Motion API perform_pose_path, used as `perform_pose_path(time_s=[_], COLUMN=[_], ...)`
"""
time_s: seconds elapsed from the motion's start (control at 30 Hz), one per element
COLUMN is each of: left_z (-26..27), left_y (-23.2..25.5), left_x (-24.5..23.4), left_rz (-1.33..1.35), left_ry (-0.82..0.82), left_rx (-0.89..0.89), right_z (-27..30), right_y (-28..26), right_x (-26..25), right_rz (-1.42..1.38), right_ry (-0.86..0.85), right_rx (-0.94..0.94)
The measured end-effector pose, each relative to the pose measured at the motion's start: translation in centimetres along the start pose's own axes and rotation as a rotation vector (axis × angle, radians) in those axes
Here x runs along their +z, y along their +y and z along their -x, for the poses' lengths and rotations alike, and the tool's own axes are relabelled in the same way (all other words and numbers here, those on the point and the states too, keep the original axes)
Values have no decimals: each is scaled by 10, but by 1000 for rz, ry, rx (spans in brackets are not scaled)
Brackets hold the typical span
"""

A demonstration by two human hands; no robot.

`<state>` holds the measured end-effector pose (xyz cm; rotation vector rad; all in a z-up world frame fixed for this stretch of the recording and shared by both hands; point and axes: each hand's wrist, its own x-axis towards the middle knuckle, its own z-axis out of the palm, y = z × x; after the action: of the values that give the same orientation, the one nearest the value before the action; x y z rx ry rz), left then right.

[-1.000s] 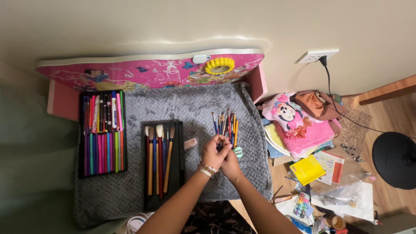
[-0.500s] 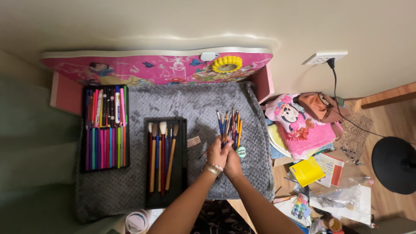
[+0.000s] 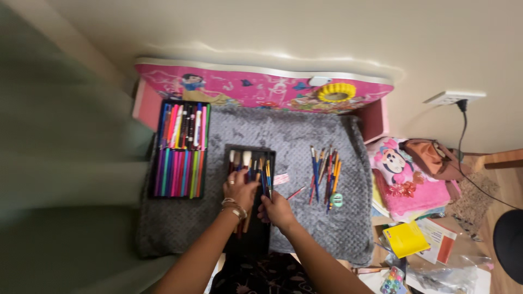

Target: The person organizes art supplies by sorting paintbrushes and markers into a black case, then places the case and other items like a watercolor set and hair accessories into a storage box. The person arranges the items neatly inside the box.

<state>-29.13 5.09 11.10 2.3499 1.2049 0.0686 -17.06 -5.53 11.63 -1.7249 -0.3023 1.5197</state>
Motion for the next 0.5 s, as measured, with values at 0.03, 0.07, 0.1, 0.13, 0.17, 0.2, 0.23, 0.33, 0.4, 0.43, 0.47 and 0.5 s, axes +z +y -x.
perform_pose_path(time_s=[0.03, 0.07, 0.1, 0.13, 0.17, 0.2, 0.23, 0.33, 0.4, 0.43, 0.47, 0.5], left_z=[1, 0, 1, 2, 2, 2, 3, 6, 7, 9, 9, 10], left_y=[-6, -8, -11, -13, -15, -17, -19, -23, -27, -29, -30, -31], left_x=[0, 1, 1, 1, 1, 0, -1, -5, -7, -7, -6, -4], left_rz=[-7, -13, -20, -32, -45, -57, -54, -30, 8, 11, 14, 17], left_ry=[26, 52, 77, 67, 56, 45, 24, 3, 36, 20, 4, -13], left_rx=[65, 131, 196, 172, 151, 129, 118, 114, 149, 138, 128, 118], right_z=[-1, -4, -6, -9, -12, -15, -17, -28, -31, -30, -28, -24], right_y=[0, -1, 0, 0, 2, 5, 8, 15, 16, 17, 16, 15], right_x=[8, 15, 22, 27, 30, 34, 36, 40, 45, 48, 50, 52], right_rz=[34, 68, 102, 164, 225, 286, 411, 706, 796, 795, 795, 795], right_ry=[32, 63, 95, 143, 192, 241, 284, 399, 456, 475, 495, 516], right_rx=[32, 63, 97, 101, 106, 110, 65, -56, -109, -117, -125, -133])
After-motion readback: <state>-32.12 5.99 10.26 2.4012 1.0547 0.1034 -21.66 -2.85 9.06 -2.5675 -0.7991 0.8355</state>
